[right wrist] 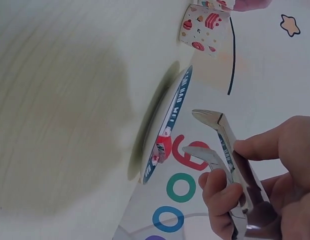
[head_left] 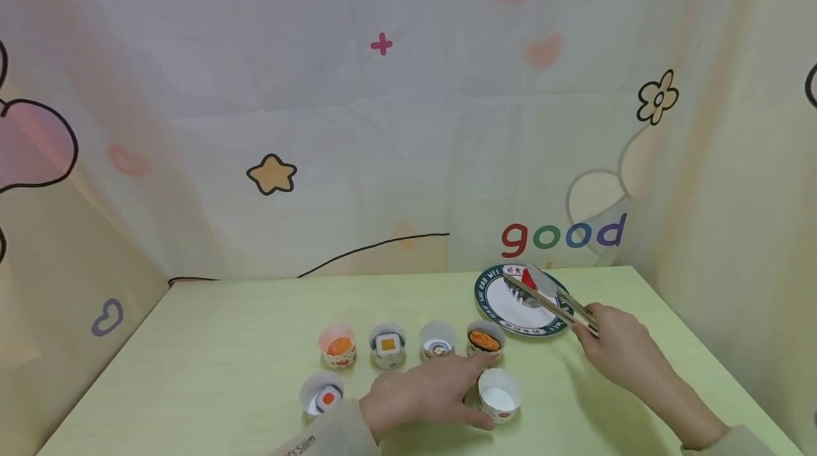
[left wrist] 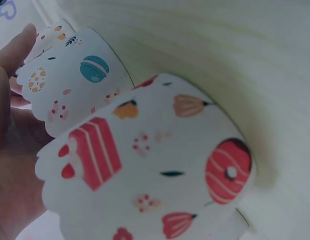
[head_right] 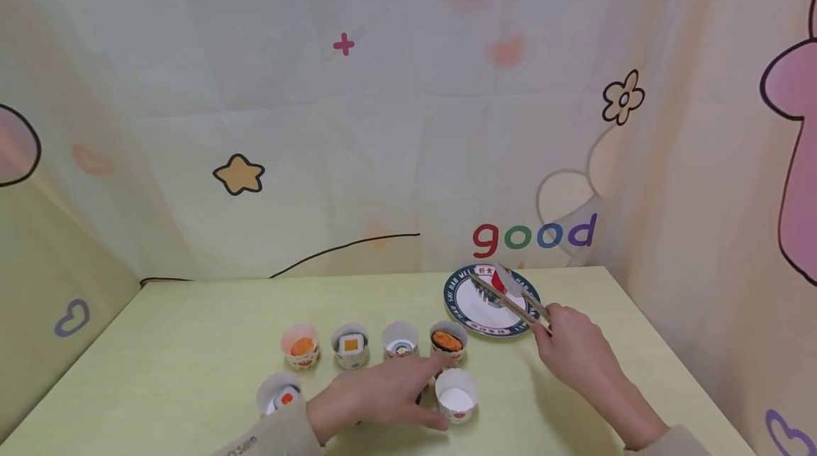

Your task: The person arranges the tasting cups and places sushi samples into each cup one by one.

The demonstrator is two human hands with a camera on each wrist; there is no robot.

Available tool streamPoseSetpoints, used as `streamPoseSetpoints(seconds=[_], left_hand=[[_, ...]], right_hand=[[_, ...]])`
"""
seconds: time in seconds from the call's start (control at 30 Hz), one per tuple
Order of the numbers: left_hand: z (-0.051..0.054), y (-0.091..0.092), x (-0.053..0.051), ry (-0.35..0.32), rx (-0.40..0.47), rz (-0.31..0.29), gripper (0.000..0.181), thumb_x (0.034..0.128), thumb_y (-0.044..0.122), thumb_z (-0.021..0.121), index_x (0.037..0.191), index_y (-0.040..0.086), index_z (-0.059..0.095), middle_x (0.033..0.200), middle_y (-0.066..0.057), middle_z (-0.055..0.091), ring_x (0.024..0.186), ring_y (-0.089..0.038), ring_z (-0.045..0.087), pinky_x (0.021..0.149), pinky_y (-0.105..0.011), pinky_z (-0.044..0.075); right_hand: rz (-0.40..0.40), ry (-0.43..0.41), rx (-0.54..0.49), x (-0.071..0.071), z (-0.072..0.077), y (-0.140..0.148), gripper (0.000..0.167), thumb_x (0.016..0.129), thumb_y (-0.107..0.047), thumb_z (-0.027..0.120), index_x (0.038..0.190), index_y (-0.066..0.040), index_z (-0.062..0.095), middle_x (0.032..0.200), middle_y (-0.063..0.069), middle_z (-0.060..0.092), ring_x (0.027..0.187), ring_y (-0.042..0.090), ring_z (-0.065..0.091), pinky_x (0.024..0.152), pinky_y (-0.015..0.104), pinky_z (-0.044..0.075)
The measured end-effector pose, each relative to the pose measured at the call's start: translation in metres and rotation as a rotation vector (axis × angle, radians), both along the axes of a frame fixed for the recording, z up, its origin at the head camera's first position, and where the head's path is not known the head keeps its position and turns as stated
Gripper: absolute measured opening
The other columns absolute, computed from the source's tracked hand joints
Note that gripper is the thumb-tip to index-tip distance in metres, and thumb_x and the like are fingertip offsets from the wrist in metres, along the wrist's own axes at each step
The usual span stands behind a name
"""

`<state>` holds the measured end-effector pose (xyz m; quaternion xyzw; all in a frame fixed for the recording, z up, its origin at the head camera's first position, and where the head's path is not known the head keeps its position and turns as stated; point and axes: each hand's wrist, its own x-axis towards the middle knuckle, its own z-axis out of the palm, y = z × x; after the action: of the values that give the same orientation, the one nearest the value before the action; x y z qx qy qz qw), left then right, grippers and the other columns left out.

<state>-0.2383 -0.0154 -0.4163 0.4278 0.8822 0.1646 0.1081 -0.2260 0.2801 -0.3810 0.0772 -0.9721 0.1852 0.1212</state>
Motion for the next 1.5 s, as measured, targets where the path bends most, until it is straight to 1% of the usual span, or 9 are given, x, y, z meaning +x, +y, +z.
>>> streamPoseSetpoints(seconds=[0.13,0.27,0.4,0.5,0.83,0.97,1.1,1.37,1.5], left_hand=[[0.0,0.003,0.001,-0.001,-0.014,0.009,0.087,0.0885,0.054,0.077,0.157,0.017,0.038,0.142,0.002,0.058,0.122,-0.009,0.057,0.101,-0.029,0.046],[0.0,0.004,0.001,0.005,-0.031,0.024,0.086,0.089,0.056,0.076,0.157,0.019,0.039,0.139,0.002,0.06,0.12,-0.009,0.058,0.099,-0.029,0.048],[0.0,0.005,0.001,0.002,-0.037,0.029,0.085,0.089,0.056,0.076,0.156,0.018,0.039,0.138,0.002,0.061,0.118,-0.008,0.058,0.099,-0.029,0.047],[0.0,0.007,0.001,0.004,-0.038,0.029,0.085,0.0886,0.055,0.076,0.155,0.017,0.04,0.137,0.001,0.062,0.117,-0.007,0.059,0.098,-0.028,0.047],[-0.003,0.008,0.002,0.058,-0.021,0.013,0.081,0.088,0.053,0.078,0.15,0.014,0.044,0.128,-0.001,0.066,0.109,-0.007,0.062,0.092,-0.025,0.049],[-0.003,0.009,0.002,0.065,-0.02,0.013,0.08,0.0882,0.053,0.078,0.149,0.014,0.044,0.129,-0.001,0.066,0.11,-0.008,0.062,0.093,-0.025,0.049],[-0.002,0.01,0.003,0.068,-0.02,0.009,0.078,0.0885,0.053,0.078,0.148,0.013,0.045,0.127,-0.001,0.066,0.107,-0.007,0.062,0.091,-0.025,0.05],[-0.003,0.011,0.002,0.095,-0.013,-0.002,0.074,0.0883,0.052,0.078,0.144,0.013,0.048,0.115,0.002,0.068,0.096,-0.005,0.062,0.084,-0.023,0.05],[-0.003,0.011,0.002,0.105,-0.015,-0.003,0.073,0.0884,0.052,0.078,0.143,0.014,0.049,0.113,0.002,0.068,0.095,-0.005,0.062,0.082,-0.023,0.05]], right_hand=[[0.001,-0.013,-0.016,-0.003,-0.002,0.003,0.026,0.096,-0.011,0.068,0.103,0.014,0.061,0.076,0.007,0.056,0.063,0.022,0.05,0.051,0.035,0.042],[0.006,0.002,-0.017,-0.007,-0.003,0.005,0.024,0.096,-0.01,0.068,0.1,0.012,0.06,0.074,0.007,0.054,0.062,0.022,0.049,0.051,0.036,0.04],[0.001,0.012,-0.002,-0.011,-0.004,0.005,0.024,0.096,-0.01,0.068,0.1,0.012,0.06,0.076,0.009,0.057,0.063,0.023,0.051,0.051,0.036,0.04],[-0.008,-0.002,-0.001,-0.014,-0.004,0.005,0.024,0.097,-0.011,0.067,0.099,0.012,0.06,0.075,0.009,0.057,0.062,0.022,0.05,0.05,0.036,0.04],[-0.048,-0.049,0.019,-0.02,-0.006,0.005,0.023,0.099,-0.012,0.064,0.088,0.006,0.056,0.069,0.007,0.048,0.059,0.022,0.047,0.05,0.035,0.038],[-0.054,-0.055,0.023,-0.022,-0.007,0.005,0.023,0.099,-0.011,0.064,0.084,0.004,0.053,0.068,0.007,0.046,0.058,0.023,0.046,0.05,0.035,0.037],[-0.061,-0.076,0.019,-0.025,-0.009,0.006,0.024,0.099,-0.011,0.063,0.084,0.004,0.053,0.067,0.007,0.045,0.057,0.022,0.046,0.05,0.034,0.037],[-0.071,-0.107,0.018,-0.03,-0.012,0.007,0.023,0.099,-0.011,0.063,0.086,0.005,0.053,0.068,0.008,0.046,0.057,0.022,0.047,0.05,0.033,0.038],[-0.075,-0.111,0.04,-0.031,-0.011,0.008,0.023,0.1,-0.012,0.062,0.087,0.005,0.054,0.07,0.008,0.048,0.058,0.023,0.047,0.05,0.034,0.038]])
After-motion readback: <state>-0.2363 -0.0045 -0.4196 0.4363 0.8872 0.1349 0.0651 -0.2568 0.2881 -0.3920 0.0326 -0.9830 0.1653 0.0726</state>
